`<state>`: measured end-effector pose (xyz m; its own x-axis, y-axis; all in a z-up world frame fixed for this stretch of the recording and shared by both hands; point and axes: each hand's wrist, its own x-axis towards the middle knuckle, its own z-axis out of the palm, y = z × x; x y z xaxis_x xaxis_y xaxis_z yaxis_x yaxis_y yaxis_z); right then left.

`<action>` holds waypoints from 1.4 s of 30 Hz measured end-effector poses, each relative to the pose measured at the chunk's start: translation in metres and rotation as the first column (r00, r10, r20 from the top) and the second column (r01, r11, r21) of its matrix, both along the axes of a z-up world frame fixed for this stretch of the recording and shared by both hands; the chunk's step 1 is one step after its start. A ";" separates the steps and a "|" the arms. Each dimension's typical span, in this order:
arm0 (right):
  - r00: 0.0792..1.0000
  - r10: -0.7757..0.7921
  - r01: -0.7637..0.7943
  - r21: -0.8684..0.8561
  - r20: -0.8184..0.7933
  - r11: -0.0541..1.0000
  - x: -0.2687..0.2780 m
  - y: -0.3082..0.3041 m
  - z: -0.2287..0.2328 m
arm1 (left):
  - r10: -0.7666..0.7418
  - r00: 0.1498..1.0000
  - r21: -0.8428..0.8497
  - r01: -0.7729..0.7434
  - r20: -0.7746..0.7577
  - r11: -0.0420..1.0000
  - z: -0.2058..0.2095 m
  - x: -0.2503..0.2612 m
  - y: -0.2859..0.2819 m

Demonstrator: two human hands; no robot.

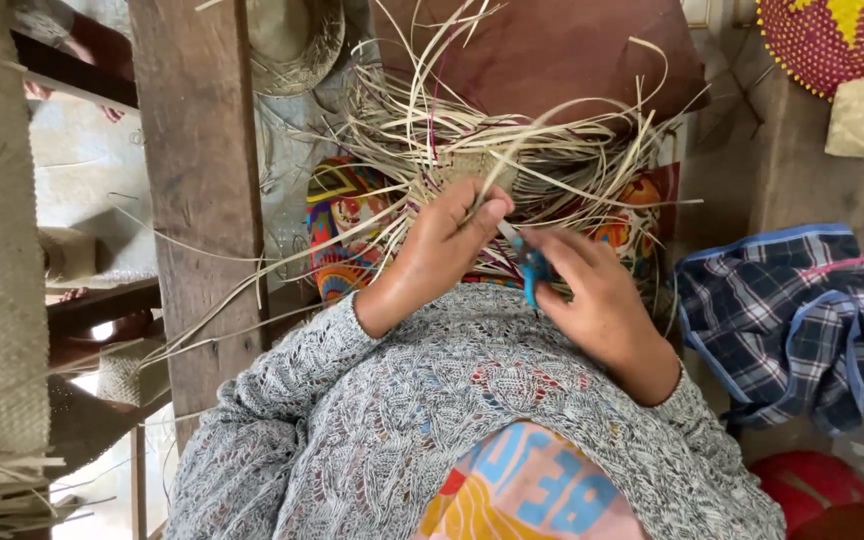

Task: Weaving straw material to create a circular base, using scissors to trim excess strands.

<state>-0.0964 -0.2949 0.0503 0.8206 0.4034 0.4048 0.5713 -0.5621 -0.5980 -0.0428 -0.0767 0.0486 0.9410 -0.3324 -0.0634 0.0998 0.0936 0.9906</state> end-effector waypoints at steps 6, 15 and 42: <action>0.882 0.047 0.065 0.220 -0.469 0.973 -0.014 -0.004 0.010 | -0.107 0.984 0.028 0.104 0.141 0.994 0.031 -0.016 0.028; 0.667 0.466 -0.125 0.530 -0.581 0.839 -0.016 -0.004 0.009 | -0.128 0.980 -0.226 0.160 0.150 0.961 0.017 -0.025 0.035; 0.597 0.689 -0.034 0.845 -0.411 0.534 -0.025 0.005 -0.003 | -0.354 0.910 0.054 0.351 0.215 0.935 0.032 -0.031 0.024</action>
<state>-0.1211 -0.2898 0.0477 0.8008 0.5820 0.1417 -0.1195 0.3869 -0.9143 -0.0740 -0.0526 0.0804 0.7537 -0.6457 0.1227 -0.0944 0.0783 0.9924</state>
